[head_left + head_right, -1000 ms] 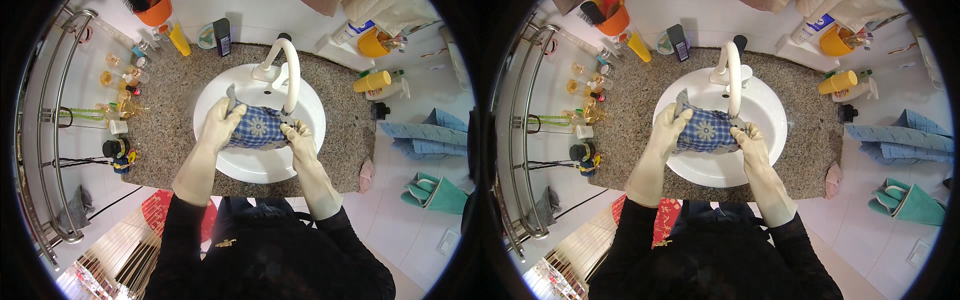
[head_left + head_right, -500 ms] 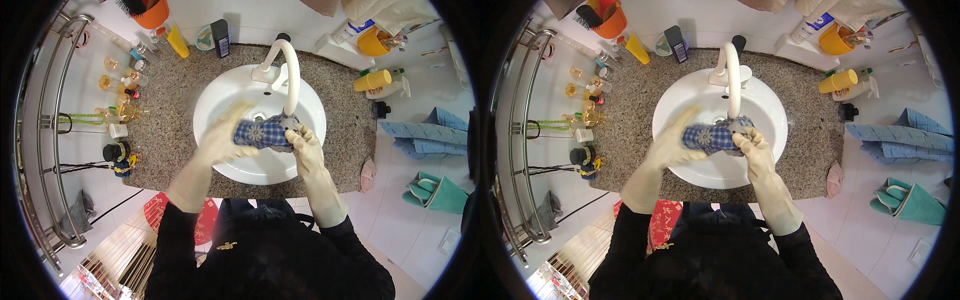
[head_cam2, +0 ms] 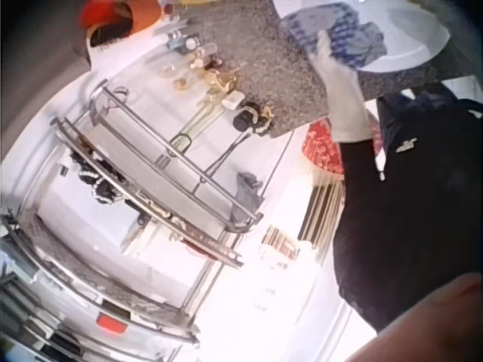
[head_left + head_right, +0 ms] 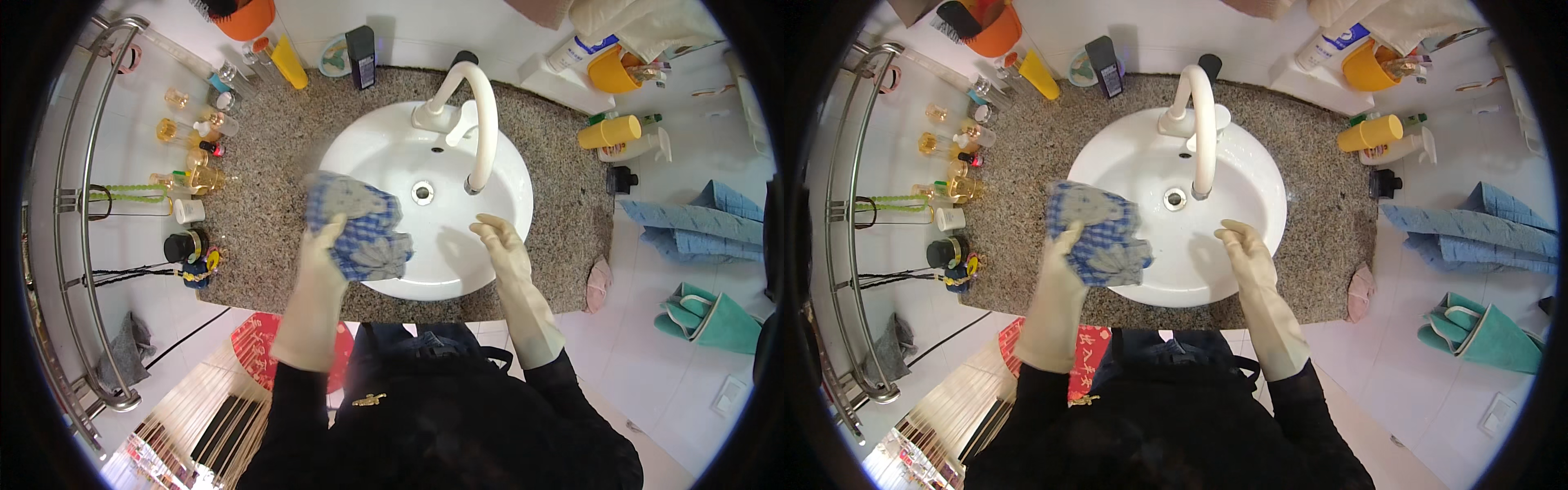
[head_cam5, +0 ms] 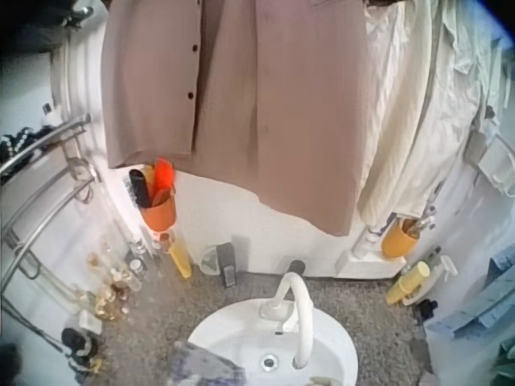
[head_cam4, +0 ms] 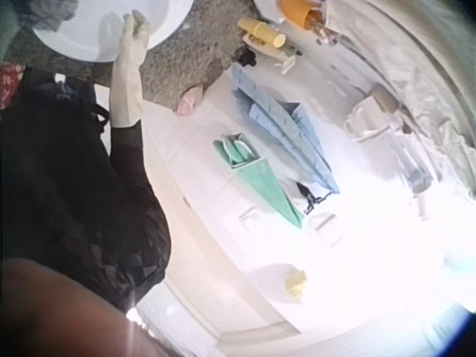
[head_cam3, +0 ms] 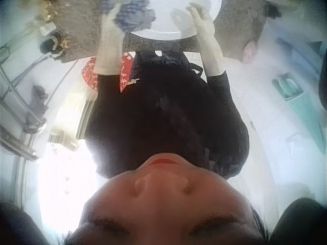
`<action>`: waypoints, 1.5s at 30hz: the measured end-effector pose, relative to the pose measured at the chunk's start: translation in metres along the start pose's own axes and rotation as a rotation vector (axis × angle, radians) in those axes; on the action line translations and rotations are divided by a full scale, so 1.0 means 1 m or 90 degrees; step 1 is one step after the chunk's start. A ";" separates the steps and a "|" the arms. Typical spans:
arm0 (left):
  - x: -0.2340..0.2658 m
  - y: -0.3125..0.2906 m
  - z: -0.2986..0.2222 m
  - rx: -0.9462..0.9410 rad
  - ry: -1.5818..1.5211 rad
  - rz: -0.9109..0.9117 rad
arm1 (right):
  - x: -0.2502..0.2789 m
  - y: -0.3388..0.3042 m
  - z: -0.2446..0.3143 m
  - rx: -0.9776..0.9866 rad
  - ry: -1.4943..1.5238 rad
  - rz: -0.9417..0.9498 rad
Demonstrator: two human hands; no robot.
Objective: The person puts on gloves, picks up a cloth, wets and wrings it at the sink, then wipes the bathroom floor tiles while squatting. They rinse and wring the cloth again before continuing to wipe the floor.
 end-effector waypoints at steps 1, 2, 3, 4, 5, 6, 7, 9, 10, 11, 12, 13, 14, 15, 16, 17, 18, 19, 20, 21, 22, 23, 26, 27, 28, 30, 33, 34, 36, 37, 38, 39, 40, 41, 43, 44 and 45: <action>0.002 -0.016 -0.019 -0.015 -0.016 0.017 | -0.007 -0.004 -0.003 0.005 -0.072 0.025; 0.022 -0.033 -0.032 -0.011 -0.051 -0.015 | -0.027 -0.021 0.020 -0.046 -0.190 0.084; 0.041 -0.046 -0.040 0.005 -0.090 -0.034 | -0.045 -0.022 0.010 -0.004 -0.197 0.193; 0.056 -0.054 -0.051 0.011 -0.113 0.020 | -0.062 -0.022 -0.015 0.036 -0.199 0.305; 0.073 -0.067 -0.062 0.005 -0.131 0.067 | -0.084 -0.023 -0.034 0.081 -0.197 0.429; 0.087 -0.077 -0.072 -0.028 -0.098 0.045 | -0.104 -0.019 -0.064 -0.148 -0.124 0.443; 0.093 -0.087 -0.082 -0.062 -0.066 0.032 | -0.112 0.001 -0.072 -0.024 -0.274 0.459; 0.123 -0.108 -0.094 -0.116 -0.011 0.017 | -0.128 0.040 -0.091 0.238 -0.598 0.412; 0.144 -0.121 -0.096 -0.094 0.020 -0.023 | -0.122 0.070 -0.091 0.304 -0.667 0.276; 0.156 -0.119 -0.096 -0.058 0.049 -0.038 | -0.103 0.110 -0.085 0.311 -0.750 0.160; 0.187 -0.151 -0.104 -0.114 0.202 -0.107 | -0.126 0.101 -0.057 0.067 -0.416 0.221; 0.200 -0.166 -0.104 -0.132 0.236 -0.129 | -0.147 0.088 -0.037 0.065 -0.321 0.252; 0.210 -0.178 -0.106 -0.144 0.271 -0.146 | -0.163 0.076 -0.019 0.057 -0.224 0.277; 0.214 -0.186 -0.104 -0.125 0.190 -0.139 | -0.178 0.058 -0.025 0.293 -0.362 0.305; 0.232 -0.201 -0.106 -0.171 0.353 -0.156 | -0.198 0.024 -0.013 0.189 -0.316 0.450; 0.238 -0.205 -0.106 -0.188 0.425 -0.156 | -0.193 0.031 -0.024 0.213 -0.403 0.383; 0.244 -0.209 -0.106 -0.200 0.498 -0.158 | -0.187 0.047 -0.047 0.235 -0.488 0.314; 0.245 -0.207 -0.104 -0.188 0.475 -0.150 | -0.180 0.069 -0.073 0.262 -0.572 0.240; 0.241 -0.203 -0.110 -0.214 0.537 -0.135 | -0.170 0.091 -0.088 0.289 -0.652 0.157; 0.236 -0.190 -0.115 -0.239 0.596 -0.109 | -0.137 0.119 -0.098 0.302 -0.818 0.048; 0.243 -0.203 -0.115 -0.301 0.737 -0.131 | -0.136 0.114 -0.081 0.205 -0.670 0.123; 0.244 -0.210 -0.112 -0.305 0.719 -0.161 | -0.129 0.104 -0.050 0.097 -0.514 0.163; 0.203 -0.189 -0.092 -0.165 0.116 -0.146 | -0.106 0.064 0.034 0.024 -0.195 0.141; 0.174 -0.171 -0.096 -0.130 0.027 -0.092 | -0.085 0.069 0.020 0.030 -0.113 0.138; 0.160 -0.168 -0.100 -0.161 0.046 -0.104 | -0.085 0.067 0.029 0.045 -0.015 0.231; 0.147 -0.163 -0.107 -0.200 0.164 -0.116 | -0.081 0.068 0.028 -0.033 0.167 0.264; 0.122 -0.160 -0.114 -0.102 0.078 -0.057 | -0.085 0.049 0.022 0.003 -0.236 0.131; 0.106 -0.159 -0.116 -0.120 0.068 -0.030 | -0.088 0.044 0.034 0.054 -0.461 0.046; 0.096 -0.151 -0.100 -0.090 -0.058 -0.016 | -0.119 0.027 0.046 0.100 -0.094 0.183; 0.059 -0.161 -0.110 -0.098 0.035 -0.004 | -0.127 0.010 0.043 0.103 0.086 0.238; 0.059 -0.156 -0.093 -0.047 -0.065 0.057 | -0.152 -0.012 0.054 0.158 0.058 0.308; 0.063 -0.143 -0.073 0.002 -0.167 0.135 | -0.171 -0.021 0.055 0.143 0.041 0.371; 0.056 -0.137 -0.055 0.065 -0.165 0.188 | -0.184 -0.030 0.059 0.140 0.095 0.420; 0.052 -0.139 -0.037 0.124 -0.164 0.232 | -0.197 -0.041 0.061 0.129 0.146 0.478; 0.061 -0.134 -0.003 0.123 0.005 0.252 | -0.220 -0.076 0.062 0.090 0.127 0.669; 0.071 -0.137 0.011 0.122 0.049 0.193 | -0.216 -0.083 0.043 0.033 0.088 0.699; 0.080 -0.146 0.017 0.084 0.066 0.153 | -0.216 -0.089 0.029 -0.020 0.086 0.727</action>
Point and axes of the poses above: each hand's wrist, its own y-axis towards the middle knuckle, its own x-axis out of the back of the hand, z = x × y, the point moved 8 cm from there along y, towards the middle knuckle, and after that the axes turned 1 degree about z, right-handed, at the moved point
